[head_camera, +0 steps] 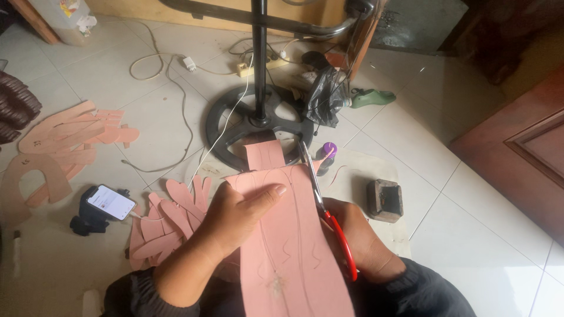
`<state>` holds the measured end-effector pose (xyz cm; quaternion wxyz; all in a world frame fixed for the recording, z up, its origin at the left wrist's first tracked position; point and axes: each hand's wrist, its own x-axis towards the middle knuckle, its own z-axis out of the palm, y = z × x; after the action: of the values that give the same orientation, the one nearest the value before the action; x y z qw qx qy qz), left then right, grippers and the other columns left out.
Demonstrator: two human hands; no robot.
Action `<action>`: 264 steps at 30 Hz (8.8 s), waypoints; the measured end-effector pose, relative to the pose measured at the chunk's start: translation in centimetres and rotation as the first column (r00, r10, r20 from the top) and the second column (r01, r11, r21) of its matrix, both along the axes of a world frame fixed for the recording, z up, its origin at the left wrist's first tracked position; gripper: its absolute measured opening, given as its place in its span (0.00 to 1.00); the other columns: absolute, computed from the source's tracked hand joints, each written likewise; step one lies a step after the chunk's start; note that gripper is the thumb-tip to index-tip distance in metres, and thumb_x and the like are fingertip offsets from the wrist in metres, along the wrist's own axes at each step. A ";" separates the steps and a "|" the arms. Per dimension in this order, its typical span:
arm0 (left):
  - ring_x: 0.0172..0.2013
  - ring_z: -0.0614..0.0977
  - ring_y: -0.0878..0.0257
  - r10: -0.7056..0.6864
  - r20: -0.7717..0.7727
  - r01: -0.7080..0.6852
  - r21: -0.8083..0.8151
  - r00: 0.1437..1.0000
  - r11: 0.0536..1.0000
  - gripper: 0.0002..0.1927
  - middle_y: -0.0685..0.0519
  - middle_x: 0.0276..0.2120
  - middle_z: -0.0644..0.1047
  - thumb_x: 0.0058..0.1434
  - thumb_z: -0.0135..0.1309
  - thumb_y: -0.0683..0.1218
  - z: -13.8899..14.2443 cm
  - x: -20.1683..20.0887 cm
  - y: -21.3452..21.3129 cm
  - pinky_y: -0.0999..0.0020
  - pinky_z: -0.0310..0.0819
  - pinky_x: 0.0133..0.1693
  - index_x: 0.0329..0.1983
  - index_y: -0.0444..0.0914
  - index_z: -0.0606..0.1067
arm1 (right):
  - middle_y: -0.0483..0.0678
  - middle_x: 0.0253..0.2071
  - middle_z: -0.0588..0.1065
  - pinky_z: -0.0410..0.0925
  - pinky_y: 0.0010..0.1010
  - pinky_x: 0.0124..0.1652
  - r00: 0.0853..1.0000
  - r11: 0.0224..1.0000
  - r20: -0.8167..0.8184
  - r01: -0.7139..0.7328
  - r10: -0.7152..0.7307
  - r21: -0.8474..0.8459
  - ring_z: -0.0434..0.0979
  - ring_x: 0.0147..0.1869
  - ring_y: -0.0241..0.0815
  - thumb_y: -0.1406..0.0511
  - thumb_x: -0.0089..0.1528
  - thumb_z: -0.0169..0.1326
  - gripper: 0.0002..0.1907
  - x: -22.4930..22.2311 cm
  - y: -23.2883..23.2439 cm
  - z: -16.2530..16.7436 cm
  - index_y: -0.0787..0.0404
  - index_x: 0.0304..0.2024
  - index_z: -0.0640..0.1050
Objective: The person is cutting a pink material with scissors, following a drawn pattern. The person holds the material with one hand and uses the scissors with the other to cut along the lines.
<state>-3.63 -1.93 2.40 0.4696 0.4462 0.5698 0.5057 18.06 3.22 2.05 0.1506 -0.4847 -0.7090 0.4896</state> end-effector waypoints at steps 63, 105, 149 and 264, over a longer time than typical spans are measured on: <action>0.32 0.84 0.66 0.054 -0.723 0.176 0.239 0.689 0.955 0.13 0.54 0.32 0.82 0.63 0.65 0.53 -0.8 2.0 -0.6 0.72 0.78 0.38 0.37 0.41 0.78 | 0.56 0.38 0.78 0.77 0.32 0.41 0.640 0.907 -0.648 0.221 -0.413 -0.360 0.82 0.39 0.44 0.67 0.63 0.51 0.14 1.4 4.1 -2.4 0.75 0.43 0.76; 0.42 0.81 0.62 0.248 0.718 -0.238 -0.118 0.651 0.964 0.17 0.51 0.41 0.80 0.64 0.58 0.52 -2.1 5.6 0.2 0.64 0.73 0.46 0.47 0.34 0.78 | 0.48 0.30 0.79 0.74 0.30 0.31 0.981 0.995 -0.172 -0.074 0.086 0.073 0.80 0.29 0.37 0.66 0.56 0.57 0.14 -1.5 -2.2 -0.5 0.64 0.44 0.74; 0.43 0.83 0.62 0.278 0.764 -0.288 -0.126 0.583 0.949 0.14 0.54 0.42 0.79 0.63 0.56 0.48 -1.9 4.7 0.1 0.61 0.75 0.47 0.49 0.37 0.75 | 0.58 0.28 0.76 0.71 0.40 0.34 0.987 0.958 -0.042 -0.137 0.153 0.252 0.77 0.31 0.58 0.65 0.58 0.50 0.10 -0.9 -1.6 -1.0 0.65 0.37 0.74; 0.41 0.84 0.65 -0.056 0.181 0.017 0.212 0.982 0.977 0.10 0.48 0.41 0.80 0.68 0.47 0.36 -0.8 1.4 0.5 0.68 0.84 0.46 0.51 0.30 0.68 | 0.49 0.19 0.67 0.63 0.34 0.27 0.992 0.987 -0.011 -0.120 0.122 0.110 0.63 0.27 0.34 0.64 0.61 0.53 0.11 -0.8 -1.8 -0.6 0.67 0.30 0.75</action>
<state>-2.28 -1.48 1.64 0.4803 0.4546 0.4585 0.5937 17.30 1.43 1.40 0.1530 -0.4274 -0.7615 0.4627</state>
